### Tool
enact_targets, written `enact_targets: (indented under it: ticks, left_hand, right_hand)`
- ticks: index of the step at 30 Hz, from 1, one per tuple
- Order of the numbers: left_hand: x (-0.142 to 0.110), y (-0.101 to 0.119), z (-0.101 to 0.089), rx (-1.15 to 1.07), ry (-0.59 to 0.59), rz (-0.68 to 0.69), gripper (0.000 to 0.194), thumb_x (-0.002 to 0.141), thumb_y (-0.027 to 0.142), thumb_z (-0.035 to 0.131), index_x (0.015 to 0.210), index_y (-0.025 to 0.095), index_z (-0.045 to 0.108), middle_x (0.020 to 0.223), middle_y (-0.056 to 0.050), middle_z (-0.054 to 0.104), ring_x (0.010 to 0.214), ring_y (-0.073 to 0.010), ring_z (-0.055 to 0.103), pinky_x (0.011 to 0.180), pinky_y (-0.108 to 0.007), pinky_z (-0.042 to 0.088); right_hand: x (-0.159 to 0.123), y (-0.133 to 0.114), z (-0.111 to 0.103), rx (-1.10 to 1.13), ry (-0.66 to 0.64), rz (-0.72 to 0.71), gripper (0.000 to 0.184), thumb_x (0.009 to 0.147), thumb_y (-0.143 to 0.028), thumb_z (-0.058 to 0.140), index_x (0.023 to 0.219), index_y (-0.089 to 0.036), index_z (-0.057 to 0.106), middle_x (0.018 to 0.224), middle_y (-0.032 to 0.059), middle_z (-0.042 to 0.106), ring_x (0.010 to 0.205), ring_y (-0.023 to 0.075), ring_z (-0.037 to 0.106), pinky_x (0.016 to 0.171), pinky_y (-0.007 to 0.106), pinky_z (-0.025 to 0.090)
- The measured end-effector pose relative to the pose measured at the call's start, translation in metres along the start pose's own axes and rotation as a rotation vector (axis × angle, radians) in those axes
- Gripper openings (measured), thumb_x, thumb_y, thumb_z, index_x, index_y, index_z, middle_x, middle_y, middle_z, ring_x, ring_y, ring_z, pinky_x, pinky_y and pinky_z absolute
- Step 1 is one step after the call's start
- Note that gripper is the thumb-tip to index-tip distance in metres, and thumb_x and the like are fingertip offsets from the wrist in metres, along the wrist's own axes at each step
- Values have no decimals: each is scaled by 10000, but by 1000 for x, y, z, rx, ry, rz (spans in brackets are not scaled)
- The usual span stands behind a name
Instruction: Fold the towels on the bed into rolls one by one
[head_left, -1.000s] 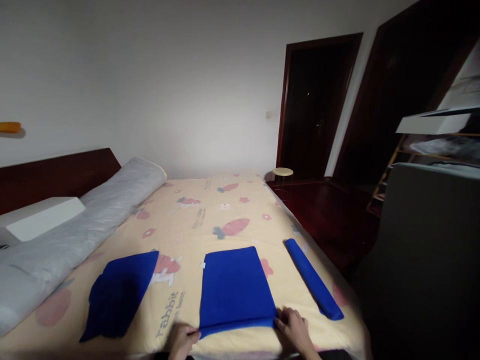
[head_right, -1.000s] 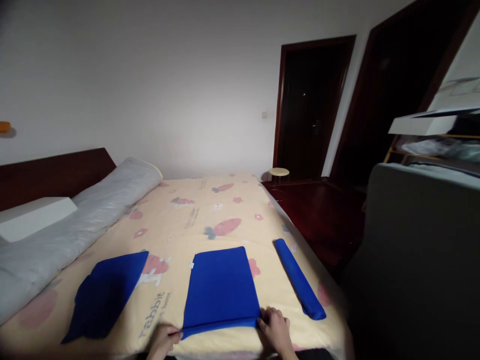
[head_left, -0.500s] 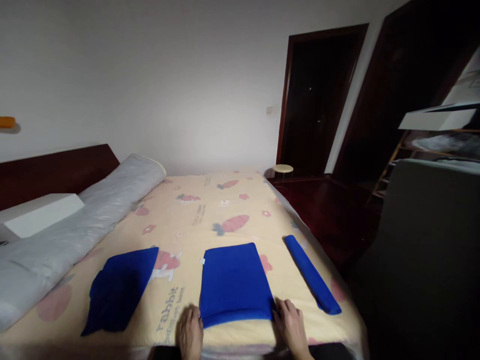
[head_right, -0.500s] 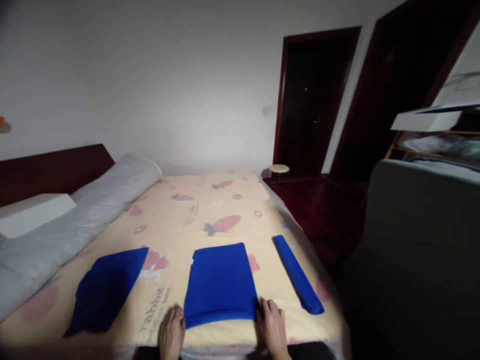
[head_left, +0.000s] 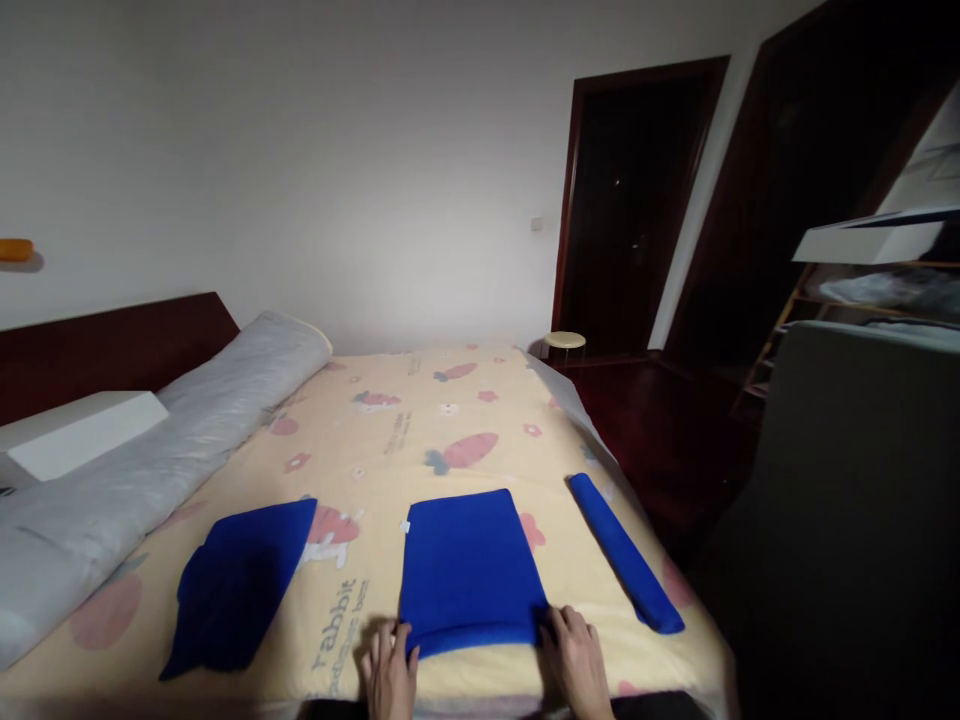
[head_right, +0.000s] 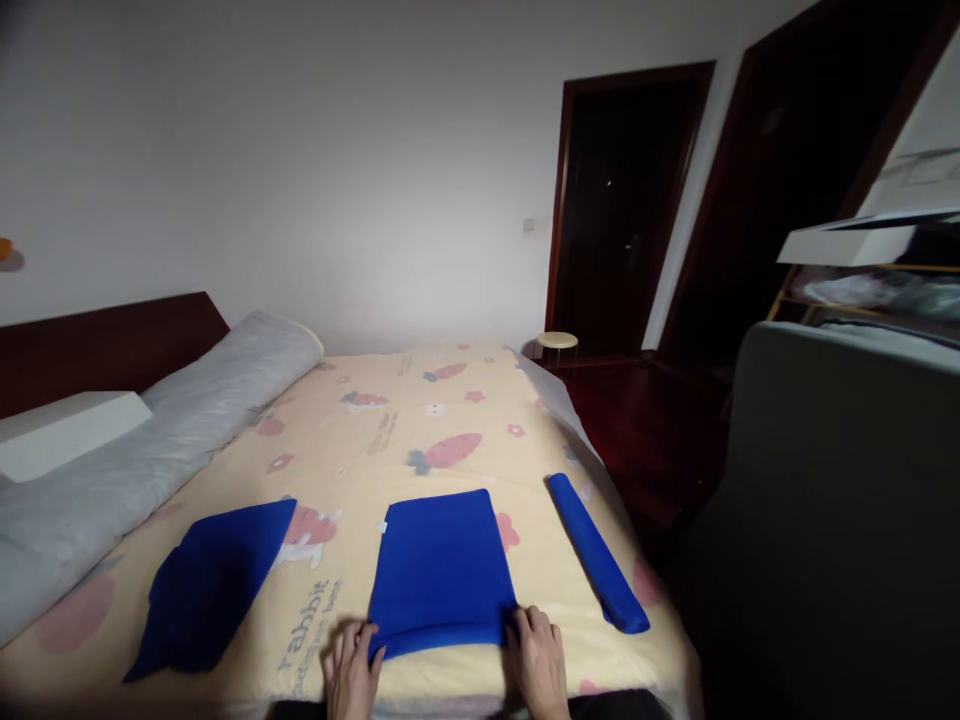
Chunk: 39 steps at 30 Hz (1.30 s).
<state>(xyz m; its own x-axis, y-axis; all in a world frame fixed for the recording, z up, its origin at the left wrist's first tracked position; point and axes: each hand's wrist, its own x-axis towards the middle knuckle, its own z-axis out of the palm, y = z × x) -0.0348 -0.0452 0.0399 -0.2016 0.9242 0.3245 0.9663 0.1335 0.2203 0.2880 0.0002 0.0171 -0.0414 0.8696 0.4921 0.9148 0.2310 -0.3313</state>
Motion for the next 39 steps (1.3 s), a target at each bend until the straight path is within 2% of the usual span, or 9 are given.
enact_targets:
  ticks: [4, 9, 13, 17, 20, 24, 31, 36, 39]
  left_hand:
    - [6, 33, 9, -56, -77, 84, 471, 779, 3, 411, 1067, 267, 674, 1113, -42, 643, 1052, -196, 581, 899, -323, 420]
    - [6, 65, 21, -196, 38, 201, 315, 891, 148, 397, 986, 251, 680, 1002, -46, 659, 977, -196, 601, 857, -330, 463]
    - [7, 61, 21, -231, 48, 259, 273, 930, 243, 398, 935, 269, 670, 988, -29, 656, 966, -192, 603, 852, -345, 471]
    - [4, 38, 31, -226, 15, 247, 278, 948, 340, 389, 975, 274, 658, 956, -26, 663, 951, -187, 611, 845, -328, 475]
    - [-2, 25, 44, -158, 25, 197, 311, 940, 359, 370, 1040, 278, 654, 1017, -40, 677, 1033, -215, 595, 908, -360, 453]
    - [-6, 23, 50, -115, -18, 155, 329, 922, 368, 366, 1057, 282, 653, 1094, -51, 674, 1111, -241, 560, 957, -393, 419]
    - [0, 31, 29, -239, -164, 195, 294, 927, 400, 372, 927, 307, 651, 1010, -13, 668, 998, -208, 595, 888, -362, 444]
    - [7, 27, 11, -266, -276, 182, 299, 933, 426, 370, 929, 312, 647, 1066, -4, 689, 1202, -217, 544, 1019, -384, 408]
    - [11, 29, 8, -230, -333, 172, 318, 945, 414, 351, 940, 310, 651, 1115, 9, 695, 1258, -198, 513, 1070, -376, 377]
  right_hand:
    - [-4, -24, 19, 24, 35, -69, 368, 850, -64, 380, 1042, -256, 628, 1026, 68, 659, 933, 231, 600, 818, 356, 418]
    - [-1, -70, 22, 59, 30, -91, 260, 859, -165, 442, 1022, -251, 626, 1012, 61, 660, 925, 249, 568, 819, 389, 412]
    - [5, -89, 12, 146, -56, -128, 205, 876, -173, 459, 968, -274, 611, 983, 29, 645, 921, 232, 553, 828, 392, 394]
    - [8, -84, 10, 166, -91, -125, 227, 890, -175, 432, 1002, -277, 600, 944, 34, 631, 876, 231, 555, 797, 394, 399]
    - [8, -72, 12, 158, -101, -126, 196, 921, -250, 429, 1022, -274, 595, 976, 46, 635, 883, 240, 560, 801, 405, 406]
    - [6, -55, 14, 128, -72, -147, 228, 933, -394, 465, 1076, -270, 592, 1024, 61, 657, 925, 263, 580, 820, 414, 419]
    - [4, -37, 7, 172, -155, -198, 215, 940, -397, 471, 1084, -297, 595, 1045, 27, 670, 959, 238, 607, 862, 393, 427]
    - [5, -39, 1, 207, -215, -161, 233, 960, -394, 423, 1027, -270, 609, 1023, 38, 676, 1012, 251, 600, 915, 419, 407]
    - [9, -41, -4, 232, -287, -168, 251, 969, -398, 404, 1018, -269, 615, 1030, 37, 677, 1012, 244, 593, 923, 405, 398]
